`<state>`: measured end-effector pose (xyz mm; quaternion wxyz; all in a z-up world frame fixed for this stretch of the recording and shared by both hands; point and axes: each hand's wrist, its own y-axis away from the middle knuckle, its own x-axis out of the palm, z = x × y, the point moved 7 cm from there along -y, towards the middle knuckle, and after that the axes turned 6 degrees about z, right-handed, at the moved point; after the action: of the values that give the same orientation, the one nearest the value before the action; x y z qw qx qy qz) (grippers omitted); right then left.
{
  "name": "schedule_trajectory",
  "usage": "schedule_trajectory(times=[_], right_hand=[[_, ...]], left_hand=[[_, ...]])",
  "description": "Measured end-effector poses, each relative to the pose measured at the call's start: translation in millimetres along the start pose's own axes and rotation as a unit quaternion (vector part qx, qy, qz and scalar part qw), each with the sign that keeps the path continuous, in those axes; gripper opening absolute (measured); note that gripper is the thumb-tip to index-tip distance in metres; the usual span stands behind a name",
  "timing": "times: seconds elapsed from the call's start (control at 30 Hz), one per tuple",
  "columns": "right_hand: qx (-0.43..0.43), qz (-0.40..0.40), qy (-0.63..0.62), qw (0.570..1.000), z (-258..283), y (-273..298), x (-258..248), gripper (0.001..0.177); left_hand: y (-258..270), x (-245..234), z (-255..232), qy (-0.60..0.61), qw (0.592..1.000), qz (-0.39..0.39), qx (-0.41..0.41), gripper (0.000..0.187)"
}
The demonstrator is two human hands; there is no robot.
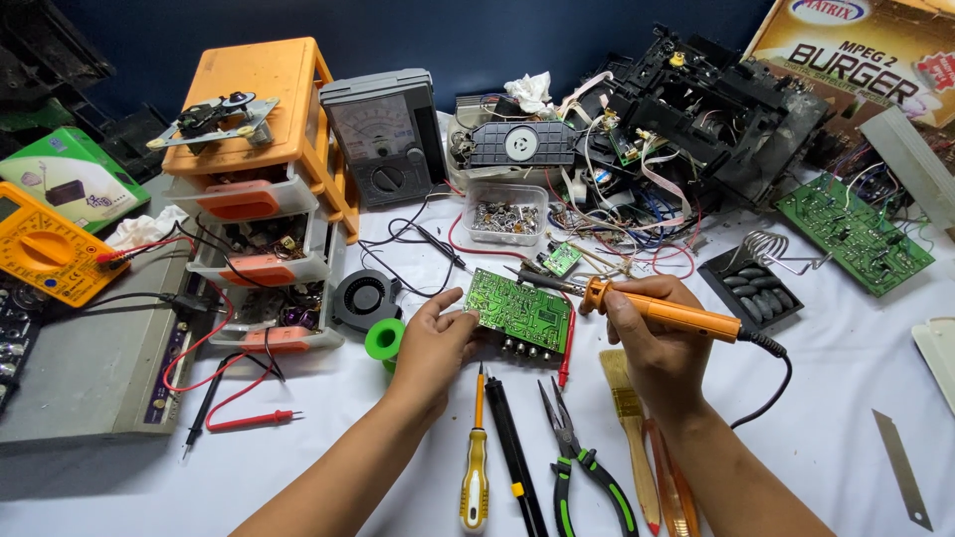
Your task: Soldering electronic components onto a printed circuit board and inspecting the solder joints.
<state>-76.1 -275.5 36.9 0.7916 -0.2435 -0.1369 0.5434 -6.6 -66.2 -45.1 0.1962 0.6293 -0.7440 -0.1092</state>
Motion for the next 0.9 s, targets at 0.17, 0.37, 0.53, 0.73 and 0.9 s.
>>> schedule_trajectory(times=[0.17, 0.37, 0.53, 0.73, 0.9], right_hand=[[0.013, -0.035, -0.028, 0.999, -6, -1, -6, 0.009], [-0.020, -0.169, -0.019, 0.985, 11, -20, -70, 0.009], [0.009, -0.229, 0.084, 0.970, 18, -23, -165, 0.010], [0.159, -0.147, 0.264, 0.940, -33, -25, -265, 0.018], [0.155, -0.120, 0.292, 0.936, -21, -30, -251, 0.008]], left_hand=[[-6, -3, 5, 0.000, 1.000, 0.003, 0.026, 0.047], [14, 10, -24, 0.008, 1.000, -0.004, 0.015, 0.041], [14, 6, -35, 0.005, 1.000, -0.006, -0.016, 0.038], [16, 2, -51, 0.077, 0.996, 0.004, -0.034, 0.039], [17, 1, -68, 0.107, 0.994, 0.012, -0.012, 0.032]])
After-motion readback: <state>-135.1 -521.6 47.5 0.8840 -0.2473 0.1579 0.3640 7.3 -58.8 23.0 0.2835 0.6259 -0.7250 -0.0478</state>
